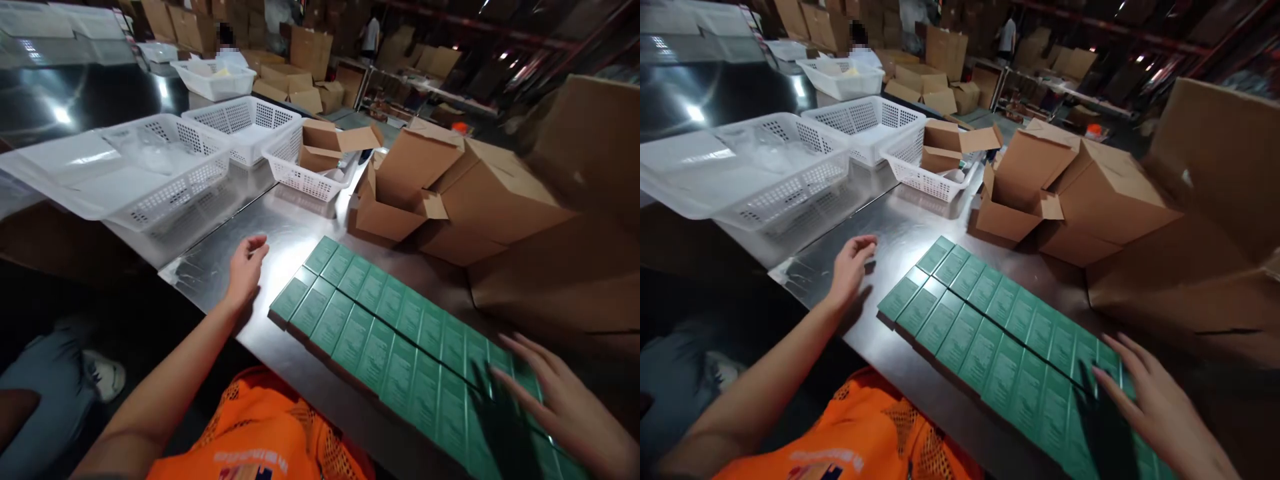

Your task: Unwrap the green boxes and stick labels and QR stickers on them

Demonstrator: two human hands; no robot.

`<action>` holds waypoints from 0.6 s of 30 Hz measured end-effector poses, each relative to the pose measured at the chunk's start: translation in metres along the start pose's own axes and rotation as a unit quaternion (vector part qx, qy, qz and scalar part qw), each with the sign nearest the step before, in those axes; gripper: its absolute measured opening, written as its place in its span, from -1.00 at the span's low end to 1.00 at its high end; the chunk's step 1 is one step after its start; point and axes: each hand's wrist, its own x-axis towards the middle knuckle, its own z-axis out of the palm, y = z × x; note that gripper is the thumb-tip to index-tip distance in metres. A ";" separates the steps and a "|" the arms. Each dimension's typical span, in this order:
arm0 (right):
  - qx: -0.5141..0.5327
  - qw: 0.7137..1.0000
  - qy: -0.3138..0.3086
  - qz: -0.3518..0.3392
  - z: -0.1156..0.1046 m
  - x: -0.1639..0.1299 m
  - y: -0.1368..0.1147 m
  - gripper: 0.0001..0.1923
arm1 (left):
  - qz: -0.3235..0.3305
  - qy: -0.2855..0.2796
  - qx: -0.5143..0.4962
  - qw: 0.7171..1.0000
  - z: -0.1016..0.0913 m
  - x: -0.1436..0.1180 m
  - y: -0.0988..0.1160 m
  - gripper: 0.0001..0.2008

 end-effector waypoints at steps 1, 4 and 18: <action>0.022 0.998 -0.041 -0.036 0.002 0.031 -0.036 -0.50 | -0.003 -0.005 0.041 0.999 -0.012 -0.011 0.000 -0.56; 0.103 0.971 -0.144 -0.163 0.028 0.128 -0.136 -0.48 | 0.005 -0.070 0.166 0.984 -0.029 -0.051 -0.010 -0.58; 0.198 0.922 -0.220 -0.249 0.134 0.280 -0.251 -0.51 | 0.137 -0.069 0.207 0.966 0.000 -0.091 -0.035 -0.69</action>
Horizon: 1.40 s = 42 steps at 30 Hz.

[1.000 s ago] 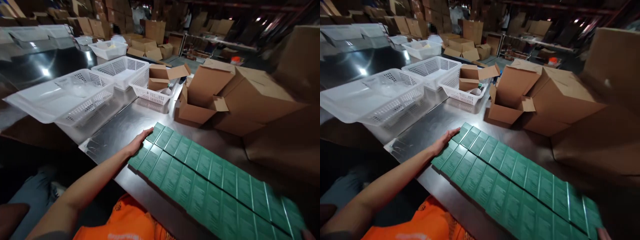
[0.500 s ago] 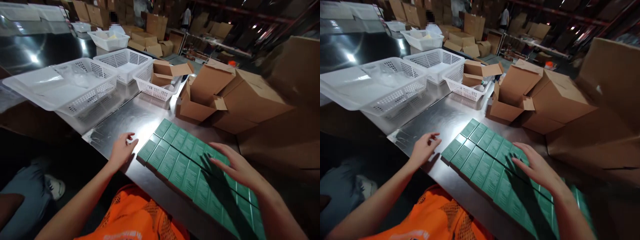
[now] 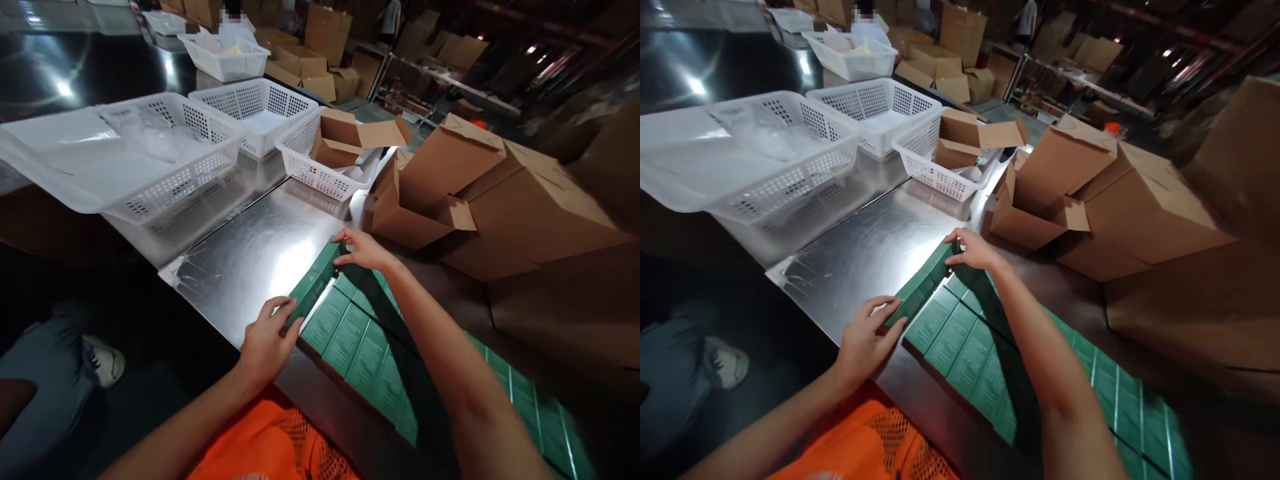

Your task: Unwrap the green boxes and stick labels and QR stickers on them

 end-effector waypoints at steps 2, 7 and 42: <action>0.012 1.000 0.026 -0.006 0.006 -0.001 0.003 -0.50 | 0.051 0.016 0.067 0.996 -0.001 -0.005 -0.003 -0.71; 0.005 0.999 0.050 -0.012 0.015 -0.003 0.004 -0.56 | 0.114 0.024 0.181 0.977 0.006 -0.012 -0.013 -0.71; -0.039 0.992 -0.025 0.120 -0.016 -0.054 0.024 -0.44 | -0.564 -0.036 -0.605 0.561 -0.032 -0.035 0.065 -0.54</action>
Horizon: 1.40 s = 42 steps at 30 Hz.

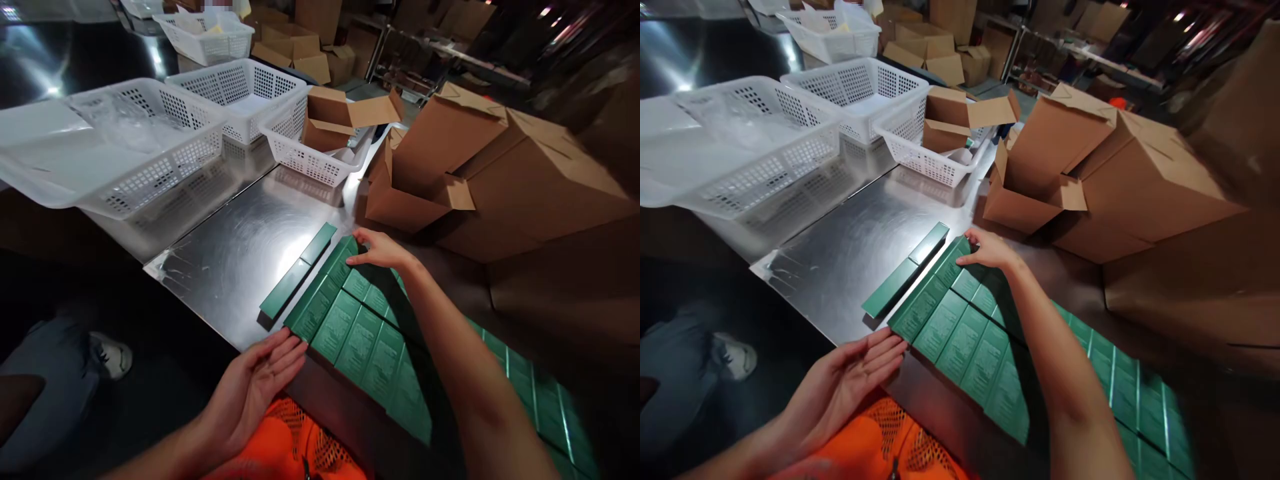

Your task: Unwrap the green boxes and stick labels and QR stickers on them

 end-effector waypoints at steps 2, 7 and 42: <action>0.043 0.999 0.015 -0.022 0.003 -0.001 -0.002 -0.39 | 0.018 -0.025 0.007 0.999 -0.009 -0.002 -0.006 -0.59; 0.046 0.997 0.058 -0.015 0.016 0.000 -0.020 -0.21 | 0.043 -0.098 0.105 0.989 -0.028 0.001 -0.013 -0.55; 0.026 0.992 0.123 -0.018 0.046 0.027 -0.063 -0.17 | 0.138 -0.018 0.124 0.982 -0.028 -0.007 0.022 -0.33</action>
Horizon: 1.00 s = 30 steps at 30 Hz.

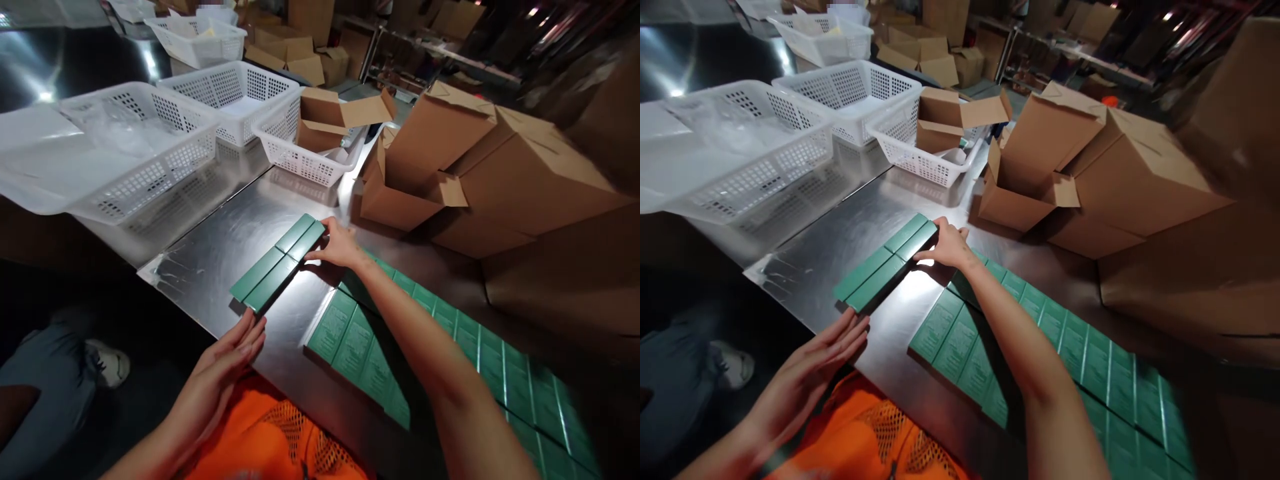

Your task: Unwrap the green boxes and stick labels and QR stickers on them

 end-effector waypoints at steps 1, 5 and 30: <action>-0.005 1.000 0.000 -0.002 0.000 0.002 -0.001 -0.17 | 0.006 -0.001 0.001 1.000 0.000 0.001 0.001 -0.35; -0.017 1.000 -0.010 -0.001 0.001 0.008 -0.004 -0.14 | 0.030 -0.027 0.003 0.999 -0.001 0.003 0.002 -0.48; -0.084 0.992 -0.081 0.056 -0.053 -0.058 0.054 -0.21 | -0.141 -0.093 -0.025 0.985 0.034 -0.007 -0.016 -0.54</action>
